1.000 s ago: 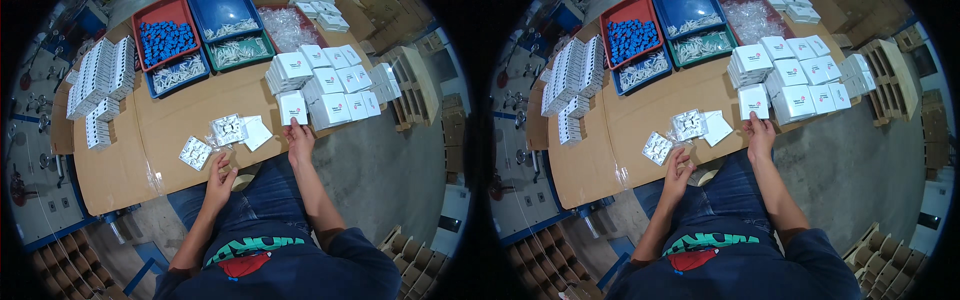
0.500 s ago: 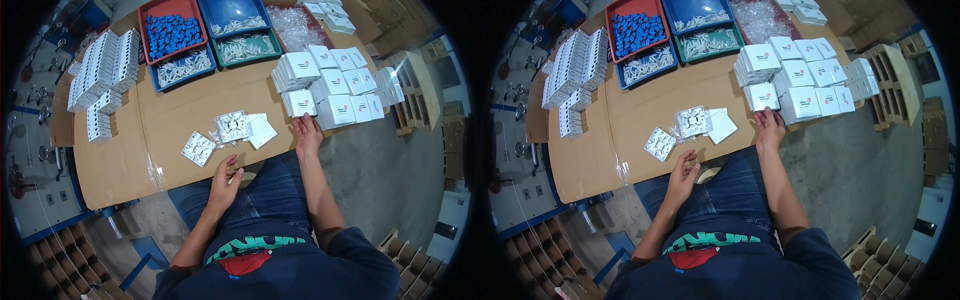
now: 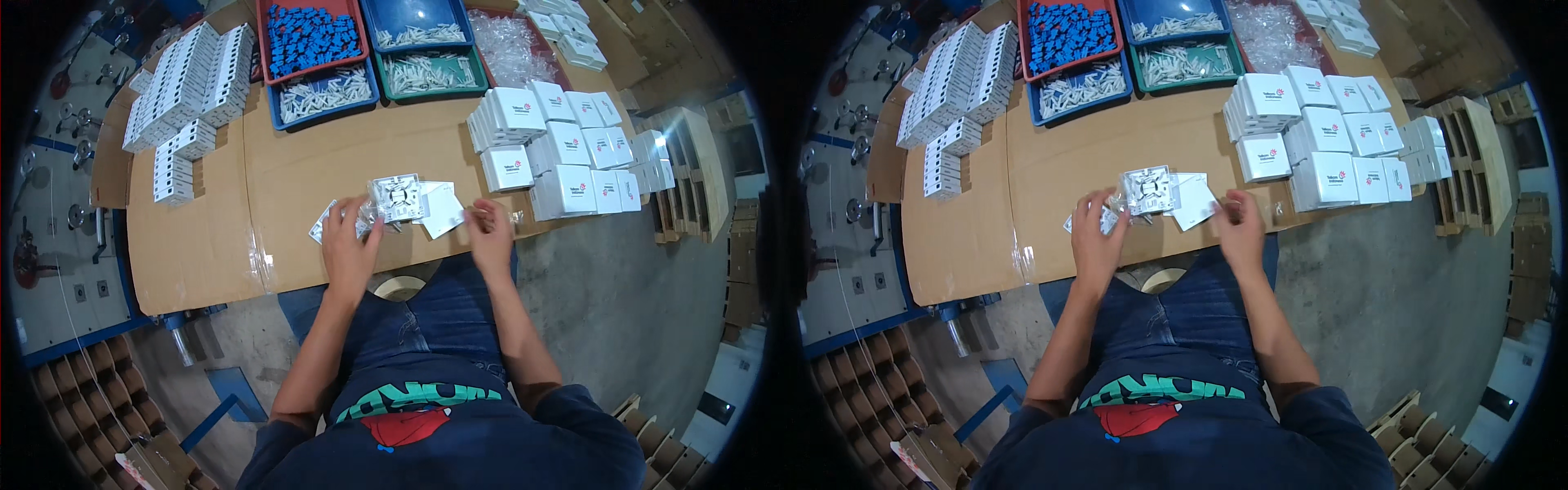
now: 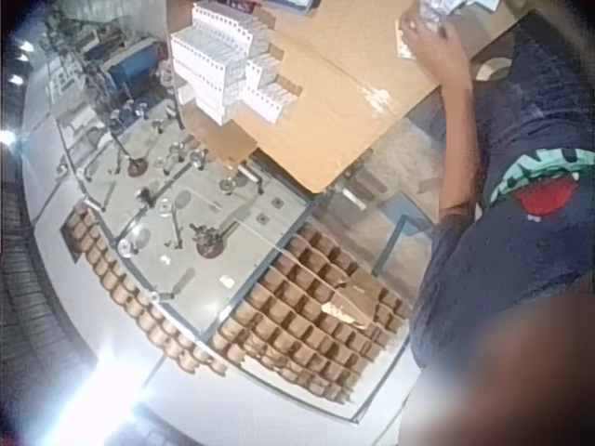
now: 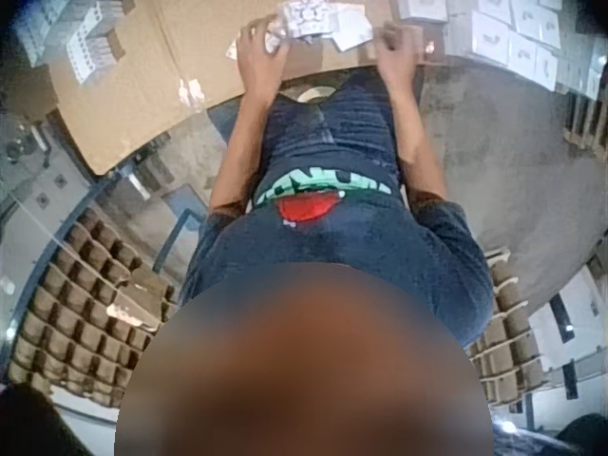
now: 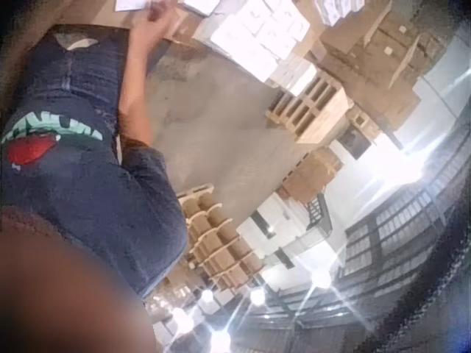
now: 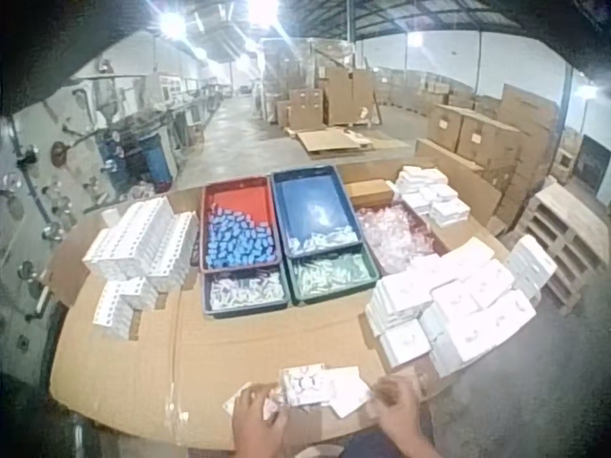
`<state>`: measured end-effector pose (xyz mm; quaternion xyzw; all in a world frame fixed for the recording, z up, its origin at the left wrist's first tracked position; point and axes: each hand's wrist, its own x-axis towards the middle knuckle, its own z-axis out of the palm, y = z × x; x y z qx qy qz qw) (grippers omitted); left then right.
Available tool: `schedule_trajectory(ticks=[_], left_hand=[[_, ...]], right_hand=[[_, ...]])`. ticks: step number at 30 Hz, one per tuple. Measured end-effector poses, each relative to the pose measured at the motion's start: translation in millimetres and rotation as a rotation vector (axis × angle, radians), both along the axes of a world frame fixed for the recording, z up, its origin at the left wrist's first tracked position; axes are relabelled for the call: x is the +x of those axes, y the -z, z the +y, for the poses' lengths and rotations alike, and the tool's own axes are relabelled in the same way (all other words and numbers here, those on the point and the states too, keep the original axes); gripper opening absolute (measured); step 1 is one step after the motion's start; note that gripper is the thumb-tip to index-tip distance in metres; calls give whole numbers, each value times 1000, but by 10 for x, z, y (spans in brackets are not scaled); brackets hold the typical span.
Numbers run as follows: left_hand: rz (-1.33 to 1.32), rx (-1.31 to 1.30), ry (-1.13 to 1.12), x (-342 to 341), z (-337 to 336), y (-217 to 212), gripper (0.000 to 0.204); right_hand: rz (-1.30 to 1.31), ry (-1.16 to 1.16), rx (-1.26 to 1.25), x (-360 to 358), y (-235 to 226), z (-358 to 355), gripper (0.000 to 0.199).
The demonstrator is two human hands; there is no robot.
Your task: Packing small white industrial components into boxes at a factory workbench.
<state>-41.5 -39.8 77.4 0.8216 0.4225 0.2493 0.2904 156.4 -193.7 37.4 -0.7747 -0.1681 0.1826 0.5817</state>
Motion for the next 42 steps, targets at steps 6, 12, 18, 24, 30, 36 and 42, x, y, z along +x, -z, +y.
schedule_trajectory(ticks=[6,12,18,24,30,36,42], left_hand=[[153,54,3,70,242,117,38],[143,82,-19,-12,352,168,28],[223,224,-182,-101,495,87,30],[312,235,49,322,385,115,34],[338,46,17,467,425,144,36],[-71,-201,-20,519,443,8,37],[-608,-1003,91,405,506,91,44]], right_hand=[[-365,-276,-376,-105,-64,206,60],[150,-197,-105,183,186,63,49],[653,11,244,290,57,-47,31],[987,-85,539,282,-41,-15,43],[1216,-328,818,146,-433,126,62],[1316,-447,962,125,-553,127,64],[1356,-452,981,43,-696,162,60]])
